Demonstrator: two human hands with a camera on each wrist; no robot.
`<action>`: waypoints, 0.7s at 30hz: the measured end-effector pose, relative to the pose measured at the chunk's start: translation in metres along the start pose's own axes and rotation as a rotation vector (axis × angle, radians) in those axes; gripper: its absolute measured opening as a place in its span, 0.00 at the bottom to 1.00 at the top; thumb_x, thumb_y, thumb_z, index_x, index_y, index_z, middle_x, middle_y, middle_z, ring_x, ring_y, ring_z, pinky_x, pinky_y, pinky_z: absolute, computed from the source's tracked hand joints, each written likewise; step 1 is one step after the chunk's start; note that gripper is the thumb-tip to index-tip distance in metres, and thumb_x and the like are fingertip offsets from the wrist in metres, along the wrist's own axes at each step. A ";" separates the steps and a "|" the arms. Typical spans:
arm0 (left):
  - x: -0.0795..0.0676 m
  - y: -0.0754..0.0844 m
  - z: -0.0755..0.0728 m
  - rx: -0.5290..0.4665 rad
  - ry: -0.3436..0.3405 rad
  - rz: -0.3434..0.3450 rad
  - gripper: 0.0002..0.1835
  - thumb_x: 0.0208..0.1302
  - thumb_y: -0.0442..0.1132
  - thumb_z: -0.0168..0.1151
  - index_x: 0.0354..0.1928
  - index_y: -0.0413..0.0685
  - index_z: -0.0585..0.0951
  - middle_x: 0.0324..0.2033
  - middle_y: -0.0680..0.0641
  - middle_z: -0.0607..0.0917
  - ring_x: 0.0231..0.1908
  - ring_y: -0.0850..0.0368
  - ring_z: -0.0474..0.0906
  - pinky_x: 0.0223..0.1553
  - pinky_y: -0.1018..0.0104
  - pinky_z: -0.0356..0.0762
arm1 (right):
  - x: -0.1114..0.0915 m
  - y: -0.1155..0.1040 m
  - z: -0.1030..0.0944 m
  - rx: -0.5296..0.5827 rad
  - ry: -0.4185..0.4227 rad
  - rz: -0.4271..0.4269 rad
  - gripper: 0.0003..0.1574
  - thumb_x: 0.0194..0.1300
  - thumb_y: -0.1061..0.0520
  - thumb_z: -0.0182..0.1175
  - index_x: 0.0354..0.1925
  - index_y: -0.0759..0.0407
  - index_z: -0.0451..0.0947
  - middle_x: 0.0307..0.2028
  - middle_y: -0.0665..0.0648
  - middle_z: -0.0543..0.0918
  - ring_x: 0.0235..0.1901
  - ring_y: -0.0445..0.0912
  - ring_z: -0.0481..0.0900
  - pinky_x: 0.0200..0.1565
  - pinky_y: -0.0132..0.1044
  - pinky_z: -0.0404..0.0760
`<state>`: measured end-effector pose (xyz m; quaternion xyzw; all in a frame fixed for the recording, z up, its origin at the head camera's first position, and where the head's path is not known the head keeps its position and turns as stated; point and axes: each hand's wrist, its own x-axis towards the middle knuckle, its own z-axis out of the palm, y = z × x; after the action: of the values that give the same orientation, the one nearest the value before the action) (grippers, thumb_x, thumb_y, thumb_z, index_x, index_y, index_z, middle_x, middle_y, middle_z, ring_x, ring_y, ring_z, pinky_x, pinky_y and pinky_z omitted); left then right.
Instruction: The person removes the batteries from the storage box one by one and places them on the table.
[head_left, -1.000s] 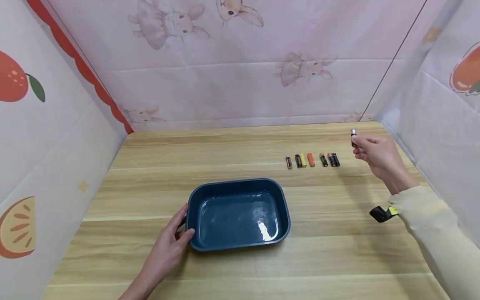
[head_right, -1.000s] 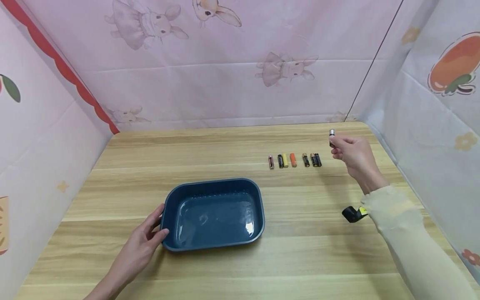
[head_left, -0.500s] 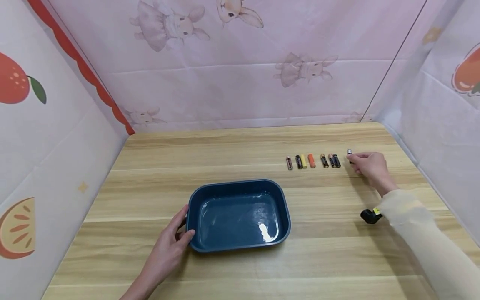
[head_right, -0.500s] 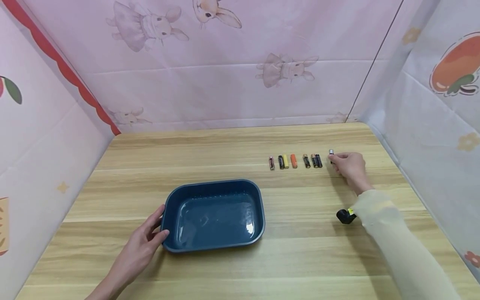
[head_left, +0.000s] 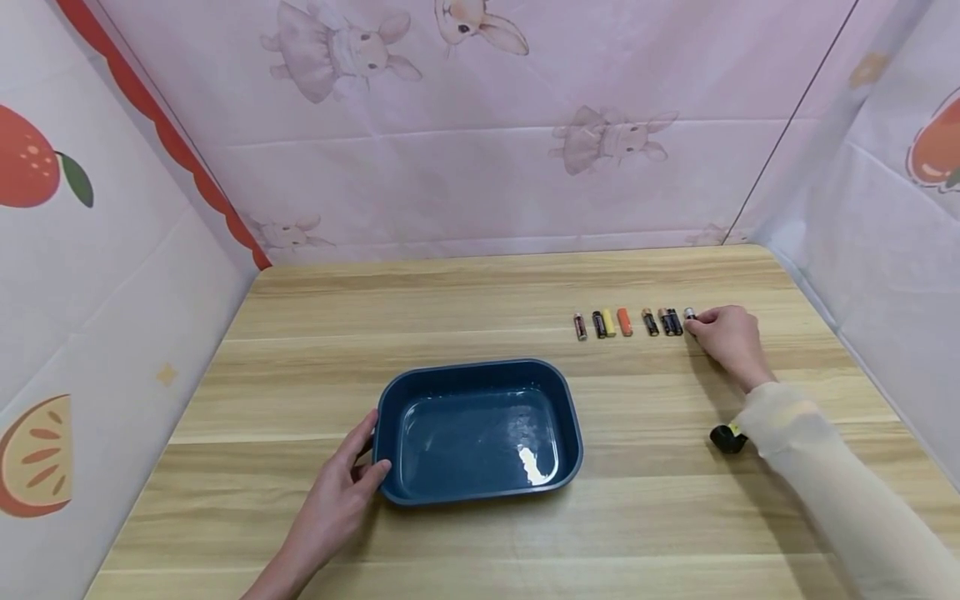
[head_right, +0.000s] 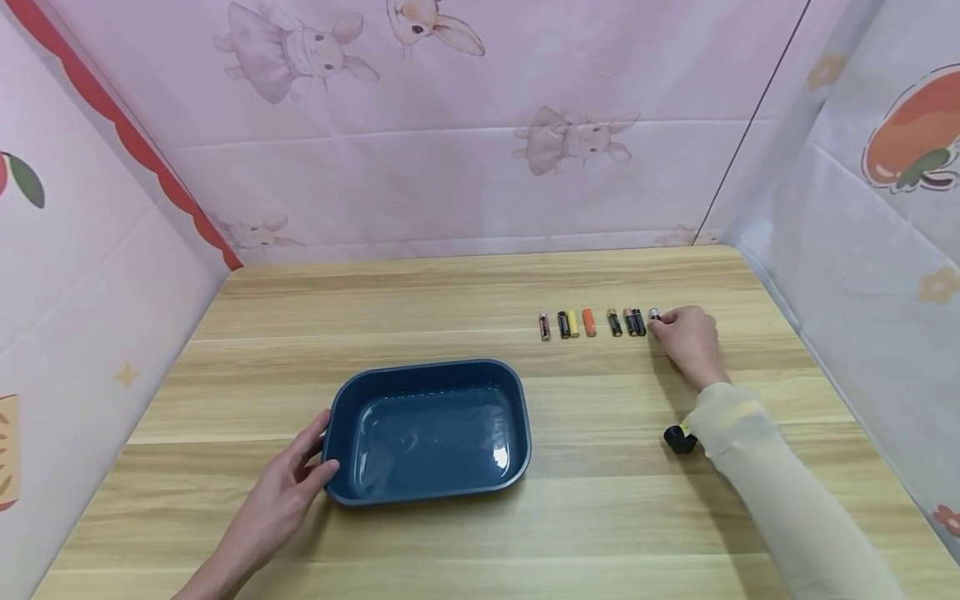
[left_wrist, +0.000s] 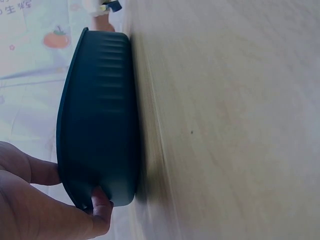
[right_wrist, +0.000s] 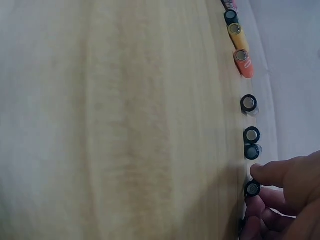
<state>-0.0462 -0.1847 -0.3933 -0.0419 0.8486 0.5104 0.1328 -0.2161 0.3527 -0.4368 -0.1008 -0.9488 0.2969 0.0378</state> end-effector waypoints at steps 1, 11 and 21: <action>0.000 0.000 0.000 0.001 0.001 0.006 0.37 0.77 0.29 0.55 0.82 0.46 0.53 0.79 0.37 0.57 0.73 0.37 0.64 0.64 0.56 0.76 | 0.000 0.000 0.001 -0.001 0.007 0.003 0.24 0.73 0.50 0.63 0.47 0.73 0.86 0.45 0.73 0.87 0.40 0.61 0.83 0.38 0.49 0.80; 0.000 0.001 0.000 0.010 0.000 -0.008 0.37 0.78 0.29 0.54 0.82 0.46 0.52 0.79 0.38 0.57 0.74 0.38 0.62 0.64 0.56 0.76 | -0.002 -0.003 0.009 -0.005 0.075 -0.015 0.22 0.72 0.53 0.64 0.45 0.74 0.86 0.43 0.74 0.86 0.42 0.67 0.84 0.45 0.61 0.81; 0.001 0.004 0.000 0.029 -0.005 -0.029 0.37 0.78 0.30 0.53 0.83 0.48 0.51 0.80 0.39 0.56 0.75 0.38 0.60 0.66 0.53 0.73 | -0.005 -0.003 0.008 -0.001 0.058 0.016 0.27 0.76 0.48 0.58 0.47 0.75 0.85 0.45 0.75 0.86 0.44 0.67 0.83 0.45 0.59 0.81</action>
<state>-0.0483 -0.1830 -0.3901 -0.0510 0.8548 0.4963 0.1427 -0.2127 0.3447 -0.4416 -0.1167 -0.9466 0.2939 0.0627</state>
